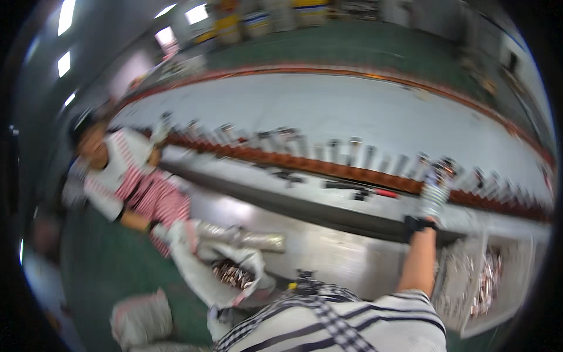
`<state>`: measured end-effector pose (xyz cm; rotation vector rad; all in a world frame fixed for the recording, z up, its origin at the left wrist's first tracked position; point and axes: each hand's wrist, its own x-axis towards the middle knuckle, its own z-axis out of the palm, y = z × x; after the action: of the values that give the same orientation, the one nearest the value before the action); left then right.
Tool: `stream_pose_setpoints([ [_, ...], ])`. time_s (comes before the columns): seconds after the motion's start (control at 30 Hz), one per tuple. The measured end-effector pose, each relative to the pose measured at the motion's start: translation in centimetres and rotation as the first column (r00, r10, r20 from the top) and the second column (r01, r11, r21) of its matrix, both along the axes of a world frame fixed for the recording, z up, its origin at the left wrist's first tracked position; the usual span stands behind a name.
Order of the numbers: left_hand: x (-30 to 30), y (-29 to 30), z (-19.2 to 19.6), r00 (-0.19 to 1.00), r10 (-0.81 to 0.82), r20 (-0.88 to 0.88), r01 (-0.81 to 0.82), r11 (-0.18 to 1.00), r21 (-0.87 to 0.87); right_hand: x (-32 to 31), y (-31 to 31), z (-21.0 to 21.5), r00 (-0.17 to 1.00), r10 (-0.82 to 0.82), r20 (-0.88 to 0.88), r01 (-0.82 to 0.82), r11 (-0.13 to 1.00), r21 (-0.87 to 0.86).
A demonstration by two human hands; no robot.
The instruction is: Sorting small metal components and placing them onto an assembly line fixture.
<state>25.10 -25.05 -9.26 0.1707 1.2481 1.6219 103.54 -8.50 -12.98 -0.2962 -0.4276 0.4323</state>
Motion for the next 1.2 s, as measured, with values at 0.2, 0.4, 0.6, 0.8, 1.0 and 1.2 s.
stream_pose_setpoints([
  [0.2,-0.2,-0.5,-1.1,0.992,0.075,0.105,-0.079,0.996,0.035,-1.7,4.5,1.5,0.988,0.146,0.051,-0.140,0.983,-0.119],
  [0.4,0.5,-0.6,0.8,0.976,0.166,0.144,-0.171,0.985,0.024,-22.5,8.3,14.9,0.723,-0.137,0.678,0.309,0.941,-0.139],
  [0.6,-0.1,-0.6,-0.1,0.971,0.165,0.172,-0.180,0.980,0.079,-47.7,7.0,17.4,0.473,0.877,-0.088,-0.868,0.447,-0.216],
  [0.8,1.4,-1.9,2.1,0.996,0.079,0.042,-0.083,0.991,0.102,-61.0,3.6,11.2,-0.592,0.509,0.625,-0.236,0.632,-0.738],
  [1.0,2.0,-2.5,1.0,0.958,0.231,0.170,-0.240,0.970,0.039,-59.1,0.3,6.5,-0.728,0.586,0.355,-0.195,0.319,-0.927],
  [1.2,2.0,-3.1,-0.3,0.953,0.235,0.191,-0.250,0.966,0.061,-54.4,2.5,2.1,-0.698,0.674,0.241,-0.101,0.240,-0.966],
])
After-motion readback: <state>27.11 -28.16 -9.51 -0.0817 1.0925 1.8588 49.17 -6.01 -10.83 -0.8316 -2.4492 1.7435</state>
